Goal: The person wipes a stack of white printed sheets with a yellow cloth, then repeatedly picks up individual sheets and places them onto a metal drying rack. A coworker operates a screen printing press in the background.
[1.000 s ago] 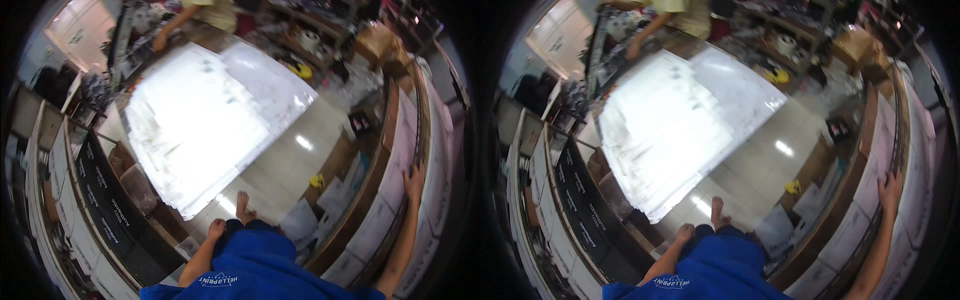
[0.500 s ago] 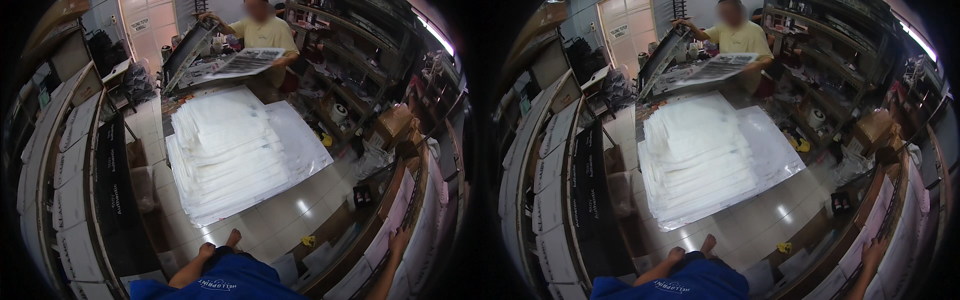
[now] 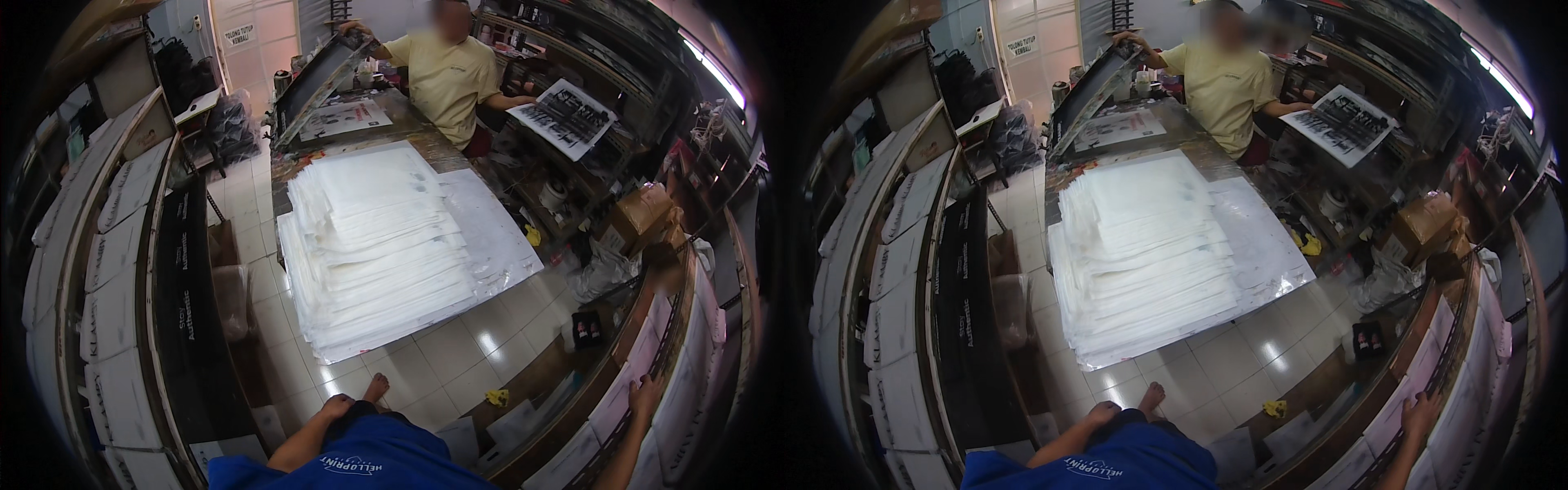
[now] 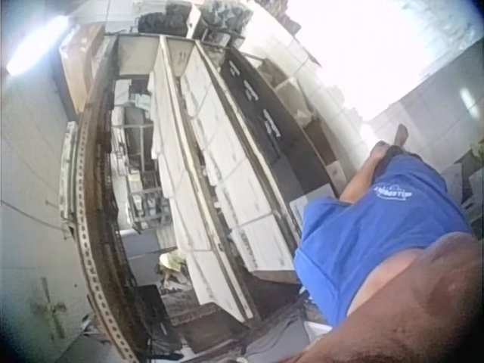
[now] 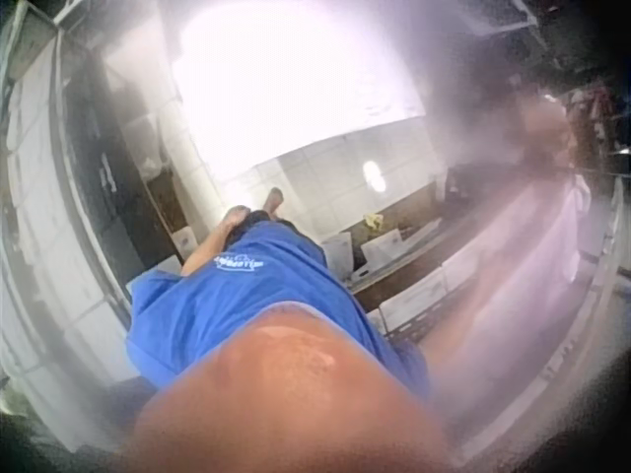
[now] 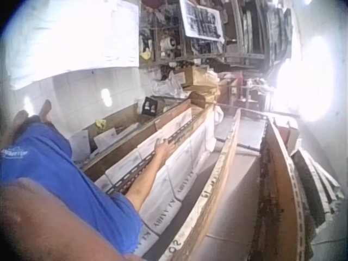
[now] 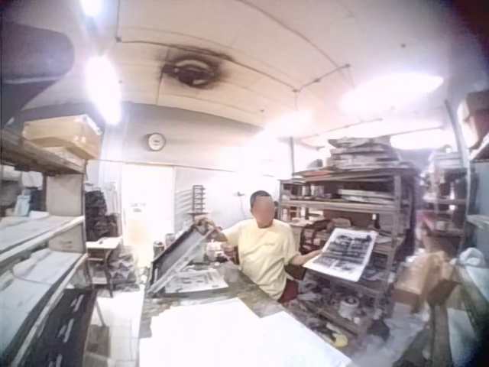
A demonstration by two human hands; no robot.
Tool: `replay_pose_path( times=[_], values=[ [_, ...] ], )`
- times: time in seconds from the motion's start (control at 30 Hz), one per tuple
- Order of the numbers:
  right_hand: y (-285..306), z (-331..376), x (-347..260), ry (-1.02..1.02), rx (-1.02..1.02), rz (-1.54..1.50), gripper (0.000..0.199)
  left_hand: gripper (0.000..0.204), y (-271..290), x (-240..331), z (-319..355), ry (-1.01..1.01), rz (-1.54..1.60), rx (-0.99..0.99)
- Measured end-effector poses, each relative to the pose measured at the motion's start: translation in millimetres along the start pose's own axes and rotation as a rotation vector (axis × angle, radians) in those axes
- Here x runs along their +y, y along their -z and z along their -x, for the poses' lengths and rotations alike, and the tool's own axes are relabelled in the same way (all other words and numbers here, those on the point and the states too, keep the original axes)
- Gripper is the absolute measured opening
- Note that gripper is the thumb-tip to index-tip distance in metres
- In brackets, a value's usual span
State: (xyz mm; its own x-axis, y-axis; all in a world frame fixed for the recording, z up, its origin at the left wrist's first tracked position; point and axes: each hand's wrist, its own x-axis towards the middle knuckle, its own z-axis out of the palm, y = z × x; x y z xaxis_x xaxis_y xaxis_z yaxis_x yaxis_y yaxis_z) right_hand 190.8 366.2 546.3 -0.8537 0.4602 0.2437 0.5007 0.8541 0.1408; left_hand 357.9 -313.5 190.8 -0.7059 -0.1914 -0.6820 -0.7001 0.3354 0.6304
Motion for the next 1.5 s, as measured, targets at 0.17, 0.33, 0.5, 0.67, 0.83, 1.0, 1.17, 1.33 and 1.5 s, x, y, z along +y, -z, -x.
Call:
replay_pose_path(
  times=[0.17, 0.33, 0.5, 0.67, 0.83, 1.0, 1.17, 1.33, 1.5],
  values=[
    [0, 0, 2, 0.006, -0.003, -0.032, 0.030, 0.047, 35, 136, 50, -0.360, 0.029, -0.390],
    [2, 2, 2, 0.018, 0.003, -0.010, 0.029, 0.064, 97, 304, 181, -0.920, 0.341, -0.621],
    [-4, -1, 5, 0.033, 0.011, 0.029, 0.028, 0.083, 115, 370, 295, -1.278, 0.766, -0.999],
    [-1, -3, 4, 0.042, -0.012, 0.033, 0.029, 0.101, 77, 387, 357, -1.543, 1.419, -1.111],
    [-4, -1, 5, 0.044, 0.007, 0.021, 0.030, 0.108, 65, 391, 376, -1.579, 1.440, -1.002],
    [-1, -1, 5, 0.073, 0.011, 0.046, 0.030, 0.107, 76, 392, 379, -1.577, 1.368, -0.930],
    [4, 3, -2, 0.046, -0.033, 0.059, 0.030, 0.104, 68, 390, 371, -1.723, 1.336, -0.741],
    [-1, -5, 7, 0.061, -0.029, 0.004, 0.029, 0.102, 61, 387, 379, -1.516, 1.541, -0.975],
    [7, 1, -2, 0.062, -0.039, 0.075, 0.031, 0.099, 69, 382, 373, -1.613, 1.411, -0.731]
  ],
)
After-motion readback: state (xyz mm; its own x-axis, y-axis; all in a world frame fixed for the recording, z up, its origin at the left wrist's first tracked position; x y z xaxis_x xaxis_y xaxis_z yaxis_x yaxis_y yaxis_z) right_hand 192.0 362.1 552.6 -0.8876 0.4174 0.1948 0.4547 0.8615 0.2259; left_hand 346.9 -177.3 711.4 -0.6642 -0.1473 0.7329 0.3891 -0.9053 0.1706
